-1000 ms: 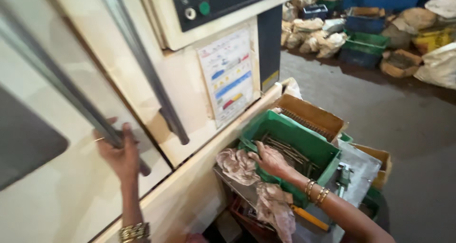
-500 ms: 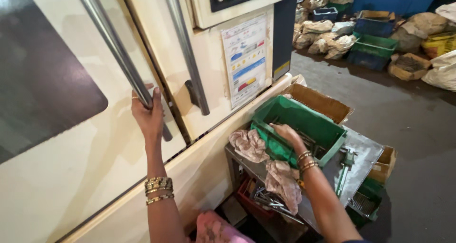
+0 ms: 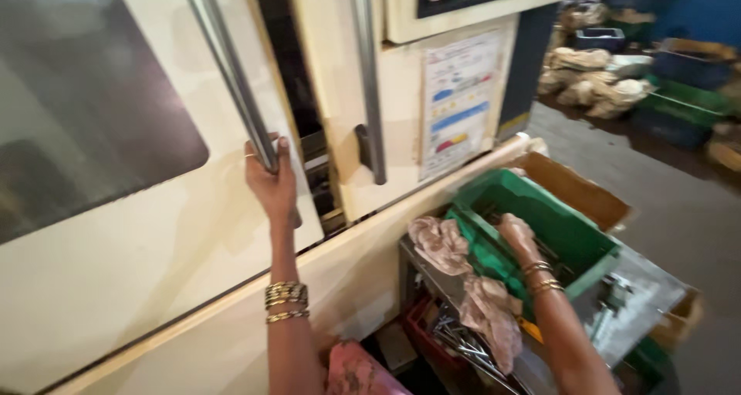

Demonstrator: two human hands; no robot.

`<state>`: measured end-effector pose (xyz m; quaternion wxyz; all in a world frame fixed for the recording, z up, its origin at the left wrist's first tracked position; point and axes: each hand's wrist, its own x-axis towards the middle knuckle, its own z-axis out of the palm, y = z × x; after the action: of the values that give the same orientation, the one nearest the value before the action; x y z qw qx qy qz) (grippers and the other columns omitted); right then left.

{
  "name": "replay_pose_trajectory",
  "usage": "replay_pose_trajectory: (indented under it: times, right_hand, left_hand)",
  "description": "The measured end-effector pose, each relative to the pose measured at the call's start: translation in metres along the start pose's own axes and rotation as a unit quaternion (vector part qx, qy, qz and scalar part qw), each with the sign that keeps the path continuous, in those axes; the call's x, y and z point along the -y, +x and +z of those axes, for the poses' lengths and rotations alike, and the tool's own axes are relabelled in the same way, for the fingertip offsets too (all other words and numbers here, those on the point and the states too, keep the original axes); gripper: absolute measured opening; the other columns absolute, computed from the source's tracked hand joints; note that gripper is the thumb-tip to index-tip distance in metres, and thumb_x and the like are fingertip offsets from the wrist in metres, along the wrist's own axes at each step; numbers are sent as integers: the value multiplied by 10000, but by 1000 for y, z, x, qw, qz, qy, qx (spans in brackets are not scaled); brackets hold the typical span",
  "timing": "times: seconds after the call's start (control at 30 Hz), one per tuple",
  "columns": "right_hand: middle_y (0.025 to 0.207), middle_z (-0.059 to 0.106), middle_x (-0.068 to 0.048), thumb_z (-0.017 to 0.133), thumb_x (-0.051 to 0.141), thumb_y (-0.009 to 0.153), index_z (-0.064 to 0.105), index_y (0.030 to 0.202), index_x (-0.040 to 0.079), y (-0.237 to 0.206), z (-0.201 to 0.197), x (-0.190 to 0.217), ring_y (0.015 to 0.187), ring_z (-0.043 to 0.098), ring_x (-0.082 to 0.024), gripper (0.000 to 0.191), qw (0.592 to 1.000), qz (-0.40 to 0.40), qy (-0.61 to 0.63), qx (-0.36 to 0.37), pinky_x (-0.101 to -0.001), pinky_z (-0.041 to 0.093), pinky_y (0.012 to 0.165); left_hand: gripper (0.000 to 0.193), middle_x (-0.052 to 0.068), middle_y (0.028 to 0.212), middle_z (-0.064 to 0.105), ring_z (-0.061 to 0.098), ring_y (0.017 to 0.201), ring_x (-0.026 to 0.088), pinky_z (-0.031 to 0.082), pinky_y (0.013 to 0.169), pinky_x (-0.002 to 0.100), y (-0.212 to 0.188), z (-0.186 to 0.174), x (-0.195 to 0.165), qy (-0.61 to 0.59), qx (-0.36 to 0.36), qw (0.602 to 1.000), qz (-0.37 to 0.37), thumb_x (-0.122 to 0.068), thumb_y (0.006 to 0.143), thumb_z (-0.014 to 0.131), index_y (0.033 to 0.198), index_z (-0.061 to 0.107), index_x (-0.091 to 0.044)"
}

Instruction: The person operates a metal turning machine, repeatedly inserting cylindrical metal rods into the chuck, closing the door, and retrieving the processed rods. They wipe each rod with a cloth and place it into a green bin, occasionally using a small tool to clean the rod ends.

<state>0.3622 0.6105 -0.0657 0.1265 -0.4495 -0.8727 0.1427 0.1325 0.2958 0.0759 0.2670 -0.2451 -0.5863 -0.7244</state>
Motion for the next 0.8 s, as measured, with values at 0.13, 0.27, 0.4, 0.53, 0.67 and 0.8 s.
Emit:
replay_pose_trajectory:
  times: [0.13, 0.27, 0.4, 0.53, 0.67, 0.8]
  right_hand:
    - [1175, 726, -277, 675, 396, 929, 725, 1104, 56, 13, 13, -5, 1138, 682, -466, 386, 1000, 2, 0, 12, -552, 545, 949]
    - [1240, 704, -255, 722, 440, 886, 719, 1174, 83, 23, 17, -10, 1192, 658, -443, 458, 998, 44, 5, 51, -530, 532, 986]
    - [1311, 669, -238, 735, 460, 882, 695, 1246, 105, 28, 15, -7, 1247, 617, -426, 510, 993, 78, -21, 85, -521, 510, 1007]
    - [1327, 676, -237, 592, 345, 957, 717, 1223, 80, 27, 12, -9, 1260, 626, -426, 395, 994, 42, -10, 100, -527, 510, 1028]
    - [1318, 681, -241, 452, 290, 1030, 734, 1191, 42, 31, 16, -11, 1239, 645, -427, 408, 995, -11, -31, 93, -527, 522, 1026]
    - [1304, 688, -226, 454, 268, 1005, 741, 1188, 79, 44, 18, -10, 1212, 668, -412, 389, 989, -8, -109, 97, -519, 547, 999]
  left_hand:
    - [199, -52, 769, 542, 480, 707, 41, 428, 633, 240, 4, -6, 11, 26, -27, 998, 51, -235, 1038, 708, 1077, 640, -51]
    - [227, -61, 694, 475, 415, 643, 43, 377, 576, 239, 5, -12, 18, 19, -21, 999, 15, -262, 1025, 702, 1079, 641, -50]
    - [227, -68, 679, 436, 389, 627, 44, 353, 570, 239, 6, -16, 20, 19, -17, 1000, 10, -266, 1029, 699, 1083, 643, -53]
    - [222, -59, 661, 400, 357, 610, 57, 326, 558, 252, 6, -20, 26, 24, -12, 999, -37, -265, 1016, 700, 1088, 651, -61]
    - [219, -63, 758, 499, 445, 700, 53, 410, 632, 248, 5, -18, 36, 19, -21, 999, 29, -255, 1038, 702, 1106, 650, -53]
    - [226, -40, 794, 528, 479, 730, 66, 433, 664, 254, 7, -16, 44, 60, -31, 996, 60, -248, 1040, 705, 1111, 655, -39]
